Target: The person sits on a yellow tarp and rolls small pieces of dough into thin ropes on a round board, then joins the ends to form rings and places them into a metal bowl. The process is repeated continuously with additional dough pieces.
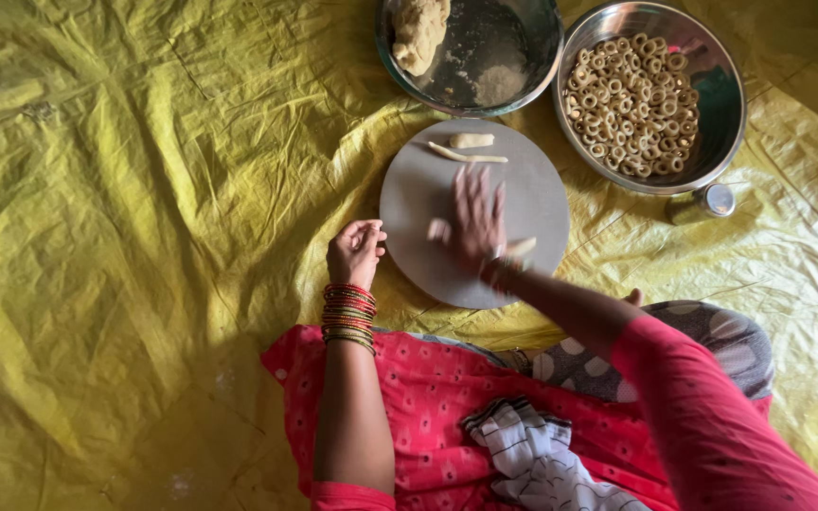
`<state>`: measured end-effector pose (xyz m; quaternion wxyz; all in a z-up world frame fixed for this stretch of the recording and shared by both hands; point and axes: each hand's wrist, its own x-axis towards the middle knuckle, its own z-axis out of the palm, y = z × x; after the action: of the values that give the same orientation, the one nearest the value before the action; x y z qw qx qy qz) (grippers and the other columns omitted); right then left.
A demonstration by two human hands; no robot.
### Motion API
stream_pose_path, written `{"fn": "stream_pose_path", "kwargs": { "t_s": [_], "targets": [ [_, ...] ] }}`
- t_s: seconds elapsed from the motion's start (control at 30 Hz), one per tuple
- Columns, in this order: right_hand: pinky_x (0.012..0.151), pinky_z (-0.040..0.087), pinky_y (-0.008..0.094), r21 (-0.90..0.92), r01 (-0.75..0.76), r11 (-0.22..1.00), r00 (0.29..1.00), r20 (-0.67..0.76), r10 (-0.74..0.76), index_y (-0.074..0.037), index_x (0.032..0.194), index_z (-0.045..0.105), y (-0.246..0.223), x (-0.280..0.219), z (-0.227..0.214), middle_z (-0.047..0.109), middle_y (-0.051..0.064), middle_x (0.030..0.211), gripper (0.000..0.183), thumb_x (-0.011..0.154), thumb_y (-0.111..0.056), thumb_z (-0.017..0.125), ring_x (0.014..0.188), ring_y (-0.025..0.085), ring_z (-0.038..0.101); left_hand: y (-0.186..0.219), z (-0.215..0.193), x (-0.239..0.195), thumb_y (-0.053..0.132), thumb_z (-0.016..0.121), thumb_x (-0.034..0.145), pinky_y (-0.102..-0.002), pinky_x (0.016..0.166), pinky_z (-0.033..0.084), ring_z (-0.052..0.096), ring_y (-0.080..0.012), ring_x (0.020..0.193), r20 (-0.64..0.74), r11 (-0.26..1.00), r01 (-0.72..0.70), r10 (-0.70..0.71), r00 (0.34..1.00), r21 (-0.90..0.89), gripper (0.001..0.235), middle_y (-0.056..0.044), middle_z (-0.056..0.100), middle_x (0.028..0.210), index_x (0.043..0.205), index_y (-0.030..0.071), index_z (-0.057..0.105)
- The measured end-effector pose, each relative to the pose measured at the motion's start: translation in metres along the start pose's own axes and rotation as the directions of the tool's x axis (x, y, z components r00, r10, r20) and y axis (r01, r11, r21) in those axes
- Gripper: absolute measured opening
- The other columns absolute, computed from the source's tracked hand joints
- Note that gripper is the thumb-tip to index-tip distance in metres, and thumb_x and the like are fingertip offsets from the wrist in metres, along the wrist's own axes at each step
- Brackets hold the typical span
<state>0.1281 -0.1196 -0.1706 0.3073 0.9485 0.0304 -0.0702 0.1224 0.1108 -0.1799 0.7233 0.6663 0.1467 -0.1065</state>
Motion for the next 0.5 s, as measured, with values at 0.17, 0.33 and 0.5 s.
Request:
{"fn": "stream_pose_path", "kwargs": {
  "t_s": [0.17,0.33,0.5],
  "targets": [
    [0.125,0.004,0.062,0.604,0.360,0.711,0.932,-0.271,-0.241,-0.002,0.163,0.009,-0.020,-0.078,-0.003,0.010,0.021,0.171,0.115,0.087,-0.085,0.032,0.159,0.038,0.008,-0.002,0.004,0.003,0.020,0.066,0.099,-0.022,0.053,0.048,0.063,-0.0076,0.062,0.011,1.000,0.016,-0.016,1.000,-0.017,0.017,-0.004,0.075,0.087,0.107,0.006,0.073],
    [0.123,0.001,0.064,0.587,0.240,0.773,0.948,-0.313,-0.058,-0.004,0.163,0.010,0.002,-0.012,0.007,0.007,0.020,0.171,0.110,0.090,-0.083,0.030,0.158,0.038,0.003,-0.005,0.001,0.000,0.020,0.064,0.099,-0.020,0.053,0.049,0.064,-0.0066,0.062,0.010,0.999,0.034,-0.034,0.999,0.026,0.017,-0.003,0.076,0.087,0.107,0.008,0.073],
    [0.121,-0.003,0.066,0.613,0.038,0.789,0.986,-0.152,0.070,-0.006,0.164,0.003,0.048,0.065,0.016,0.001,0.020,0.173,0.101,0.097,-0.076,0.031,0.157,0.040,-0.005,-0.003,-0.003,-0.001,0.021,0.064,0.099,-0.021,0.053,0.049,0.063,-0.0066,0.061,0.006,0.998,0.040,-0.041,0.999,0.042,0.018,-0.003,0.076,0.087,0.106,0.007,0.073]
  ]
}}
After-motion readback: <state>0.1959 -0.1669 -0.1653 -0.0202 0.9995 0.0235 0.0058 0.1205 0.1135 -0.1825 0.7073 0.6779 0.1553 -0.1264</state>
